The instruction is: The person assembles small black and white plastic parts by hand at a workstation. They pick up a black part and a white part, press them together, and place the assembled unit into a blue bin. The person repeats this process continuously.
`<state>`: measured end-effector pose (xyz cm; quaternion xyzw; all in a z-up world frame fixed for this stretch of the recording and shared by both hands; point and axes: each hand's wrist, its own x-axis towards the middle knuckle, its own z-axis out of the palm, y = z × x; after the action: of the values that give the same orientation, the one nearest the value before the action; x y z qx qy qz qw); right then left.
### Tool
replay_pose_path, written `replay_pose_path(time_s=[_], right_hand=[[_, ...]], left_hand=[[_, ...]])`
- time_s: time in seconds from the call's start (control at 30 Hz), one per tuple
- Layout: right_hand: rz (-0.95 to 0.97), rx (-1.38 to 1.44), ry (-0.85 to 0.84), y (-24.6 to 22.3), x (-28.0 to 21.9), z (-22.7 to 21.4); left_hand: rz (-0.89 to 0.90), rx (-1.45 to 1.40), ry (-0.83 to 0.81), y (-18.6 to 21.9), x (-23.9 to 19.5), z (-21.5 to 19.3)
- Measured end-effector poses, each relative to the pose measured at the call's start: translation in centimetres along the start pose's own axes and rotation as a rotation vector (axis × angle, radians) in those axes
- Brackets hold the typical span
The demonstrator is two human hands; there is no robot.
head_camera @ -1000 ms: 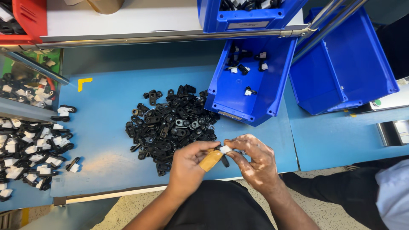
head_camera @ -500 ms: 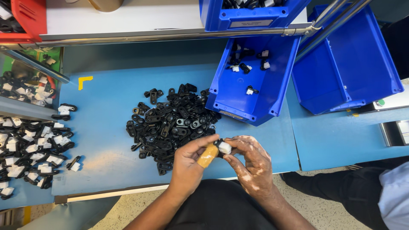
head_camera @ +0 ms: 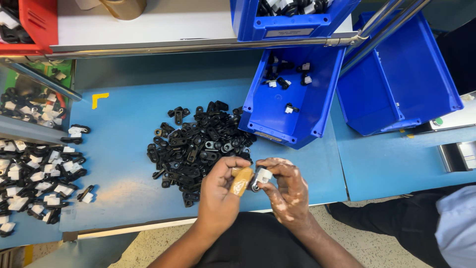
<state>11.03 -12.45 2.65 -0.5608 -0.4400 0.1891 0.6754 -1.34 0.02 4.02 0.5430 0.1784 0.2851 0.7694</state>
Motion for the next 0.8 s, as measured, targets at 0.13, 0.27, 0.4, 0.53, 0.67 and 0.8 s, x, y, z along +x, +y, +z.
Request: replay_pose_path(time_s=[0.13, 0.27, 0.4, 0.53, 0.67, 0.8], right_hand=[[-0.085, -0.041, -0.032, 0.4, -0.4, -0.2], [-0.031, 0.120, 0.083, 0.3, 0.2, 0.2], [-0.045, 0.115, 0.097, -0.4, 0.5, 0.4], [-0.089, -0.043, 0.097, -0.9, 0.2, 0.0], [-0.189, -0.070, 0.122, -0.8, -0.1, 0.6], [-0.140, -0.184, 0.149, -1.3, -0.3, 1.2]], left_hand=[[-0.185, -0.123, -0.005, 0.1, -0.4, -0.2], [-0.133, -0.066, 0.014, 0.1, -0.1, 0.2], [-0.125, -0.203, -0.030, 1.0, 0.1, 0.3], [-0.114, -0.182, -0.011, 1.6, -0.3, 0.5], [-0.111, -0.265, -0.020, 1.4, -0.8, 0.4], [-0.006, -0.164, 0.015, 0.8, -1.2, 0.8]])
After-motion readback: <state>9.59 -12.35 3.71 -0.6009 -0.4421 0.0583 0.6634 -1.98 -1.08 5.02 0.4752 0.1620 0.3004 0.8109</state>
